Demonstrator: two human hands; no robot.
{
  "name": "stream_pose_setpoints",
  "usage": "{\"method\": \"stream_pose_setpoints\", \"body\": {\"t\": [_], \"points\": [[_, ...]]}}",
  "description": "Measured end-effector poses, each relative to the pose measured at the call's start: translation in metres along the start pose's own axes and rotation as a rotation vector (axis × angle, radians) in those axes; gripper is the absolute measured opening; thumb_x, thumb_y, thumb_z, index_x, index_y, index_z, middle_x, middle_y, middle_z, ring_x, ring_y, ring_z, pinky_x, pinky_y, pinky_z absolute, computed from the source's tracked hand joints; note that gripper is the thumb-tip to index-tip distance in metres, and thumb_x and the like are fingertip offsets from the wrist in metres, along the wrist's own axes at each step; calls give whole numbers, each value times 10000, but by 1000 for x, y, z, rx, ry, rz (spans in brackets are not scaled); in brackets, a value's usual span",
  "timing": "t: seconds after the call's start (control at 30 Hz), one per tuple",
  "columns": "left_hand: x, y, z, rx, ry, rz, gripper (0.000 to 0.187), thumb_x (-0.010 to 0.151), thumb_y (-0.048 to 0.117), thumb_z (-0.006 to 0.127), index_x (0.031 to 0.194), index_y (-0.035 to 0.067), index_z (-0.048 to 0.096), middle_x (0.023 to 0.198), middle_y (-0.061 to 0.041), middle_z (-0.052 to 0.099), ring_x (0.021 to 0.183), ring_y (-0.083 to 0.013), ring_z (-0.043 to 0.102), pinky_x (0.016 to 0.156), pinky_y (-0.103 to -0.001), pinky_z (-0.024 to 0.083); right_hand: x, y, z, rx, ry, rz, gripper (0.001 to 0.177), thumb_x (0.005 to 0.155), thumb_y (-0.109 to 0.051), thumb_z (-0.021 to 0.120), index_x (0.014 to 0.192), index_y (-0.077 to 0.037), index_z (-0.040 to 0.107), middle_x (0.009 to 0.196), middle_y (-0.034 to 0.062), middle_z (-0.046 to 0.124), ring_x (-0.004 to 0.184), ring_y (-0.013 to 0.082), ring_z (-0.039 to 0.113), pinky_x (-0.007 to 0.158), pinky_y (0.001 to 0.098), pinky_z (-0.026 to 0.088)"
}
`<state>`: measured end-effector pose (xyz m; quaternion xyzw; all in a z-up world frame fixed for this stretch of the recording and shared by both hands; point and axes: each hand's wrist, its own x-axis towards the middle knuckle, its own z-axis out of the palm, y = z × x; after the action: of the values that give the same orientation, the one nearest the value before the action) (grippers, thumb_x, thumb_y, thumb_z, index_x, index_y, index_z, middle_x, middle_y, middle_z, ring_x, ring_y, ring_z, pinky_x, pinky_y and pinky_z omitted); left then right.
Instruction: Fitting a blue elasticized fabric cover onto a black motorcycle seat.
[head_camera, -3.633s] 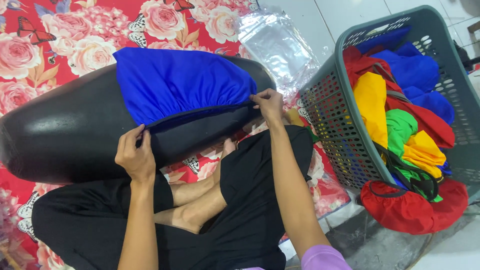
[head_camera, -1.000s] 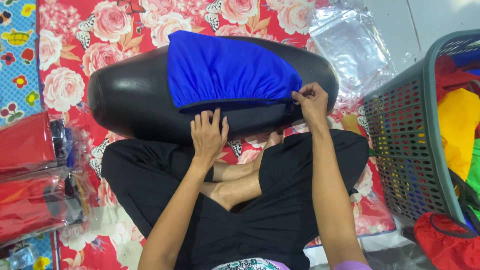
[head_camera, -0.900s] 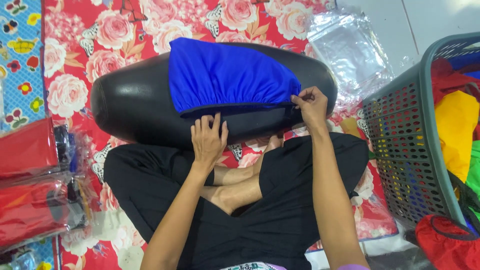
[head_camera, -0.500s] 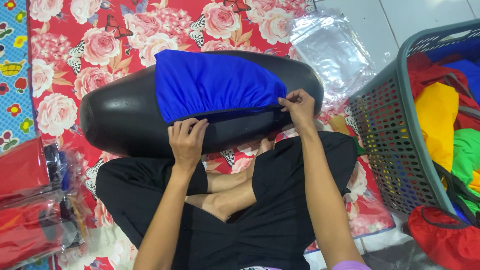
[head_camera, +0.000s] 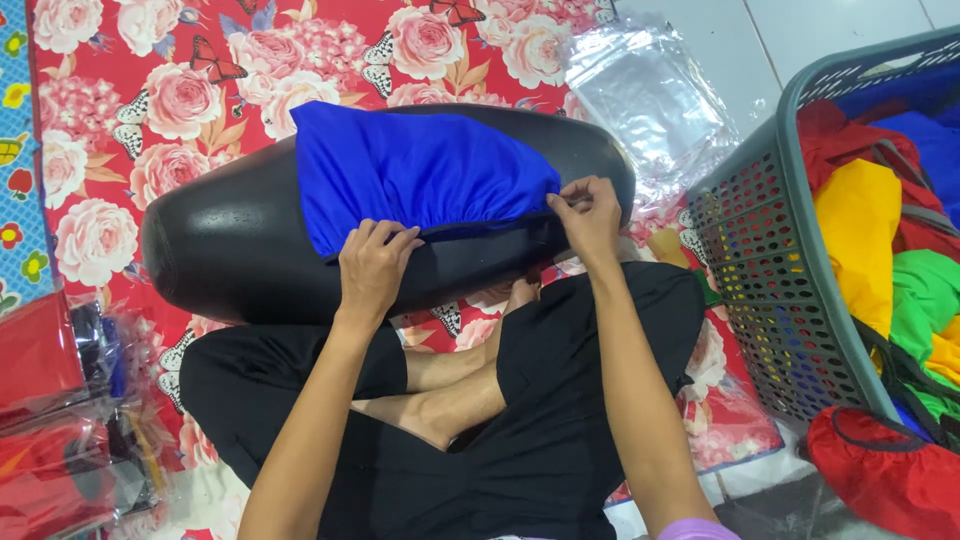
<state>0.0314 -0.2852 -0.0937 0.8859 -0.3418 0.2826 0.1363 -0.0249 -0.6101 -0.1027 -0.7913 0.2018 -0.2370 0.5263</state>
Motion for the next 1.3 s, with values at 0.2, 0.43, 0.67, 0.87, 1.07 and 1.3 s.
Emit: {"method": "stream_pose_setpoints", "body": {"t": [0.2,0.43,0.67,0.87,1.07,1.3], "points": [[3,-2,-3,-68,-28,-77,98,879,289,851,934,228,797,840,61,648,749,-158,603,653,-290,480,-32,-45,30,-231,-35,-915,162,780,-40,786,755,-131,655,762,34,591,695,247,553,684,341,463],[0,-5,-1,-145,-3,-108,116,886,296,854,963,224,805,863,65,672,799,-153,634,695,-287,509,-42,-20,51,-543,49,-1078,98,938,-128,735,1010,-66,757,993,110,704,893,278,664,776,361,530],[-7,-11,9,-122,-16,-108,110,898,312,842,980,256,795,881,89,646,830,-129,599,698,-274,492,-45,-5,58,-628,26,-1060,146,960,-100,686,1073,-24,736,1089,156,692,1054,324,665,981,429,519],[-7,-9,7,-140,-18,-161,103,882,307,855,959,274,795,859,105,647,807,-116,581,687,-270,476,-43,-4,60,-703,1,-982,161,910,-90,671,1063,-55,705,985,115,653,932,286,650,818,374,516],[-8,-6,4,-145,-6,-176,93,897,299,853,946,242,798,843,89,657,804,-122,592,683,-269,476,-37,-8,50,-638,-52,-911,149,848,-49,713,993,-86,704,959,71,618,851,238,574,729,344,432],[-6,-10,-5,-43,77,-24,90,911,280,832,983,255,785,892,74,646,824,-126,573,672,-272,443,-39,-21,35,-605,-105,-904,113,889,-32,729,989,-84,728,1009,73,693,926,227,615,827,335,459]]}}
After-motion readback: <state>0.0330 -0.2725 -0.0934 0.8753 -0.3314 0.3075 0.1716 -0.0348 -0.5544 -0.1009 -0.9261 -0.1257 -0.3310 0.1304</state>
